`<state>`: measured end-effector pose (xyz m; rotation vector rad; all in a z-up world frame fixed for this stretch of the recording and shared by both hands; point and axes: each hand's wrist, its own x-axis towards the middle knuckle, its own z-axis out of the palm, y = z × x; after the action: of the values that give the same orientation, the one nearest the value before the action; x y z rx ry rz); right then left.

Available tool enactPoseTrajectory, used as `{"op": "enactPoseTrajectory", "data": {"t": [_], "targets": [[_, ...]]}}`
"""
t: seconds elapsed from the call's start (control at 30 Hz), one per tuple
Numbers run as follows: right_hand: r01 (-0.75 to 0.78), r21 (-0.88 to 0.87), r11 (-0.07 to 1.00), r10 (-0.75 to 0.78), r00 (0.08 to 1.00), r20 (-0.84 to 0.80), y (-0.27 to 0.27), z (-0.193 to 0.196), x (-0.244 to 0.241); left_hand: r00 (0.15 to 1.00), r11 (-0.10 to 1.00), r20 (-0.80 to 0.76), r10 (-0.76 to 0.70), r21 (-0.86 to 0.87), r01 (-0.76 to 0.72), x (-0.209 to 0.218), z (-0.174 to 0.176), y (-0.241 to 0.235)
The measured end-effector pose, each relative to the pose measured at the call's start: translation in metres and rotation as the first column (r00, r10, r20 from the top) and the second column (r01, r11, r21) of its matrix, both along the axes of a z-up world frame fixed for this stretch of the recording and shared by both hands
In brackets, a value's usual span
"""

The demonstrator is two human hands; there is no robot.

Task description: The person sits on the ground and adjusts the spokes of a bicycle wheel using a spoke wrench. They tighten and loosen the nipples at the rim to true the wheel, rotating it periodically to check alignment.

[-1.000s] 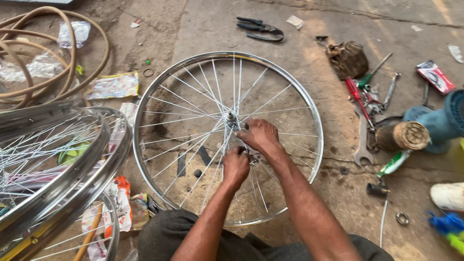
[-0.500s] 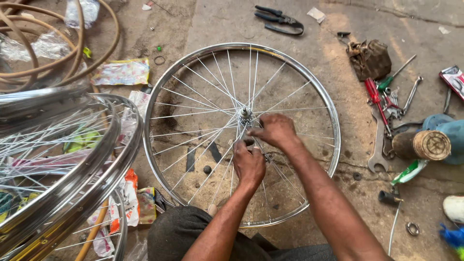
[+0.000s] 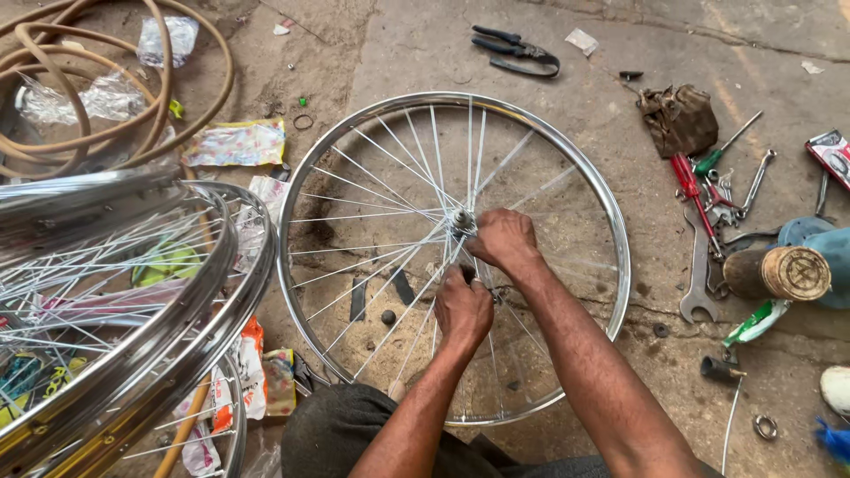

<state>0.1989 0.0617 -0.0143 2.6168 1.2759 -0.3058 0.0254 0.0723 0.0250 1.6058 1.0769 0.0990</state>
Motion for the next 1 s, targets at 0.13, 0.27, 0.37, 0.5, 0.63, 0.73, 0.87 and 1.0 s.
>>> {"op": "enactPoseTrajectory", "data": {"t": [0.13, 0.27, 0.37, 0.5, 0.63, 0.73, 0.87, 1.0], "targets": [[-0.014, -0.072, 0.997, 0.017, 0.999, 0.042, 0.000, 0.008, 0.004, 1.000, 1.000, 0.003, 0.021, 0.000, -0.021, -0.003, -0.001, 0.000], [0.082, 0.227, 0.971, -0.081, 0.997, -0.013, 0.003, 0.032, -0.005, 0.990, 0.971, 0.111, 0.092, 0.210, -0.113, 0.000, 0.002, 0.002], [0.131, 0.204, 0.970, -0.126, 0.991, -0.039, -0.022, 0.031, -0.029, 0.991, 0.967, 0.105, 0.082, 0.231, -0.104, -0.005, 0.000, -0.004], [0.312, 0.184, 0.932, -0.278, 0.942, -0.189, -0.036, 0.012, -0.043, 0.997, 0.994, -0.049, -0.062, 0.085, 0.066, -0.004, -0.001, 0.002], [0.251, 0.096, 0.963, -0.237, 0.962, -0.133, -0.087, -0.002, -0.039, 0.992, 0.984, -0.008, -0.122, 0.131, 0.122, -0.001, -0.010, -0.007], [0.289, 0.034, 0.957, -0.269, 0.923, -0.276, -0.128, -0.001, -0.056, 0.984, 0.978, -0.023, -0.179, 0.104, 0.180, 0.004, -0.015, -0.002], [0.481, 0.023, 0.877, -0.440, 0.820, -0.365, -0.176, -0.009, -0.104, 0.985, 0.973, -0.022, -0.169, 0.154, 0.171, 0.000, -0.021, -0.006], [0.369, 0.329, 0.869, -0.358, 0.929, -0.096, -0.208, -0.022, -0.155, 0.973, 0.945, -0.040, -0.227, 0.233, 0.230, -0.003, -0.015, -0.012]]}}
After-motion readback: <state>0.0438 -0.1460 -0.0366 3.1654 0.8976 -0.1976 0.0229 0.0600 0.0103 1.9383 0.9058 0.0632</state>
